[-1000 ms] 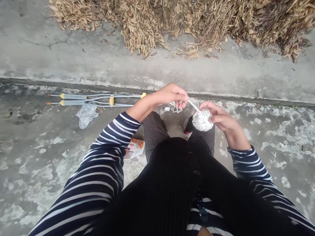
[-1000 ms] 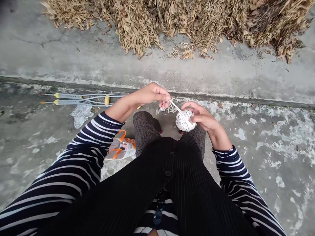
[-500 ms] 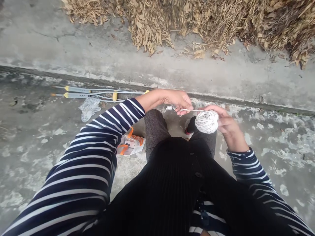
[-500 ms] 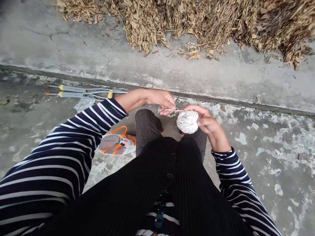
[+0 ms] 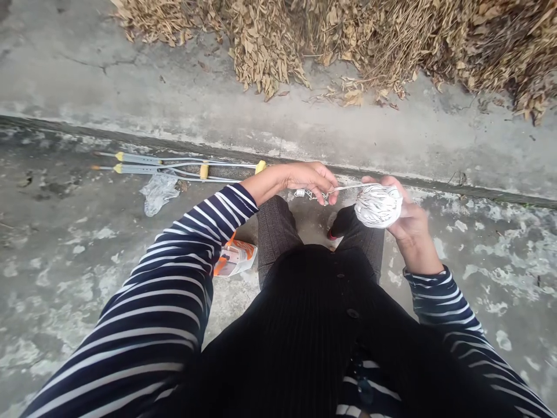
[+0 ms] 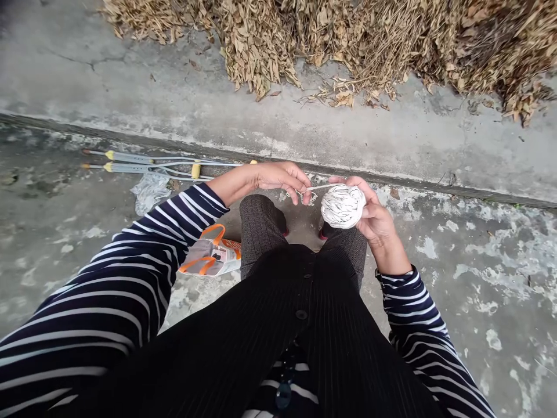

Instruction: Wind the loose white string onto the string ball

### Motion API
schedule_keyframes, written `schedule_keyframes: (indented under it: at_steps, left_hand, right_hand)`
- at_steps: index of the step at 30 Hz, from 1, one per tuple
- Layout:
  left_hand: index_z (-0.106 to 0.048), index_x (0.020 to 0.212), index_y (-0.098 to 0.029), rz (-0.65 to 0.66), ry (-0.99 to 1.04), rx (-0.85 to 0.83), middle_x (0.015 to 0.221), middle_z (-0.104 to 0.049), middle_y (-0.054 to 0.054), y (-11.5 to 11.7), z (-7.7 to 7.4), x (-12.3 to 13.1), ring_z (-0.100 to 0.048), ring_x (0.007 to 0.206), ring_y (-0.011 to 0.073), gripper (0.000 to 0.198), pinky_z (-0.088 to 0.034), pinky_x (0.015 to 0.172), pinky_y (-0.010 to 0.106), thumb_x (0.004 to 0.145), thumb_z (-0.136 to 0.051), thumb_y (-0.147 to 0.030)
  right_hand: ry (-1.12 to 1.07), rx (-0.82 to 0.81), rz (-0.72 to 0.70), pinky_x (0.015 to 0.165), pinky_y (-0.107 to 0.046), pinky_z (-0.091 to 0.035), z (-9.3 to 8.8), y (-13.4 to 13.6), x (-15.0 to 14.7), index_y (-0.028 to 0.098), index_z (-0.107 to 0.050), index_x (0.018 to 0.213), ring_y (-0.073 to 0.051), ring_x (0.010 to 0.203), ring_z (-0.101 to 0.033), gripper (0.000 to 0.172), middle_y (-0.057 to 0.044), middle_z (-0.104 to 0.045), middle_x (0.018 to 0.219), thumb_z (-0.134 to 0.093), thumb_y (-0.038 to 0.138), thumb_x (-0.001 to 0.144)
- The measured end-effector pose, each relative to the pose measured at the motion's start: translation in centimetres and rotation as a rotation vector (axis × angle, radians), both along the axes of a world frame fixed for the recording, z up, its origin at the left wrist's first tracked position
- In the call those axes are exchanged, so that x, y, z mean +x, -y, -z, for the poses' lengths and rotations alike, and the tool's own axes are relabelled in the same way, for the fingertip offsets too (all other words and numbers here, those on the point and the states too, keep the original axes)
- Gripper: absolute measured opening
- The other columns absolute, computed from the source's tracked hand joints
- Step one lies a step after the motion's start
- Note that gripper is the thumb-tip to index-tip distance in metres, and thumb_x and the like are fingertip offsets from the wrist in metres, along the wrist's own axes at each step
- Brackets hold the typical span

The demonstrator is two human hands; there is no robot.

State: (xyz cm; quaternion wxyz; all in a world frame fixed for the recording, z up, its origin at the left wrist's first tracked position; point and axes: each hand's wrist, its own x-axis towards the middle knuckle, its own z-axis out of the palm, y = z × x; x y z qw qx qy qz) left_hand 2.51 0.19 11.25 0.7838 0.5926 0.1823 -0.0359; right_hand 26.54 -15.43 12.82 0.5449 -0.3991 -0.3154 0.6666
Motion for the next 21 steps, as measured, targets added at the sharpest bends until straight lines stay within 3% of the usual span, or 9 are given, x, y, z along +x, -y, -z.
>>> schedule_keyframes:
  at_steps: [8, 11, 14, 18, 21]
  left_hand:
    - [-0.078, 0.079, -0.012, -0.061, -0.011, -0.063, 0.085, -0.079, 0.016, 0.6, 1.6, -1.3, -0.076, 0.078, 0.0208, 0.029, -0.062, 0.072, 0.032, 0.077, -0.085, -0.04]
    - [-0.077, 0.073, -0.012, -0.123, -0.108, 0.033, 0.087, -0.08, 0.016, 0.6, 1.7, -1.2, -0.075, 0.079, 0.0198, 0.026, -0.06, 0.069, 0.029, 0.077, -0.082, -0.037]
    - [-0.077, 0.071, -0.013, -0.183, -0.212, 0.169, 0.089, -0.08, 0.014, 0.2, 2.1, -0.5, -0.075, 0.08, 0.0174, 0.019, -0.057, 0.069, 0.025, 0.079, -0.076, -0.031]
    - [-0.079, 0.073, -0.014, -0.193, -0.252, 0.239, 0.086, -0.08, 0.011, -0.7, 3.7, -0.3, -0.074, 0.08, 0.0157, 0.015, -0.056, 0.071, 0.024, 0.079, -0.074, -0.026]
    - [-0.08, 0.076, -0.014, -0.204, -0.224, 0.185, 0.088, -0.081, 0.011, -1.1, 5.3, -1.3, -0.074, 0.082, 0.0161, 0.018, -0.058, 0.078, 0.025, 0.08, -0.077, -0.032]
  right_hand:
    - [-0.043, 0.022, 0.176, 0.098, -0.046, -0.062, -1.2, -0.2, 1.3, 0.027, -0.068, 0.096, -0.026, 0.103, -0.071, 0.044, -0.005, -0.075, 0.115, -0.079, 0.028, 0.054]
    - [-0.085, 0.018, 0.191, 0.092, -0.043, -0.063, -0.8, 0.2, 1.5, 0.027, -0.07, 0.098, -0.024, 0.097, -0.071, 0.045, -0.004, -0.076, 0.113, -0.078, 0.026, 0.053]
    - [-0.104, 0.024, 0.188, 0.096, -0.049, -0.062, -0.4, 0.5, 1.2, 0.029, -0.069, 0.098, -0.027, 0.1, -0.072, 0.046, -0.002, -0.075, 0.111, -0.081, 0.029, 0.054]
    - [-0.091, 0.053, 0.262, 0.103, -0.054, -0.059, -1.6, 0.4, 1.0, 0.03, -0.07, 0.097, -0.032, 0.109, -0.071, 0.044, -0.004, -0.076, 0.107, -0.079, 0.031, 0.054]
    - [-0.073, 0.097, 0.322, 0.106, -0.055, -0.059, -2.8, 0.5, 1.7, 0.032, -0.071, 0.097, -0.035, 0.116, -0.069, 0.044, -0.005, -0.076, 0.106, -0.078, 0.034, 0.054]
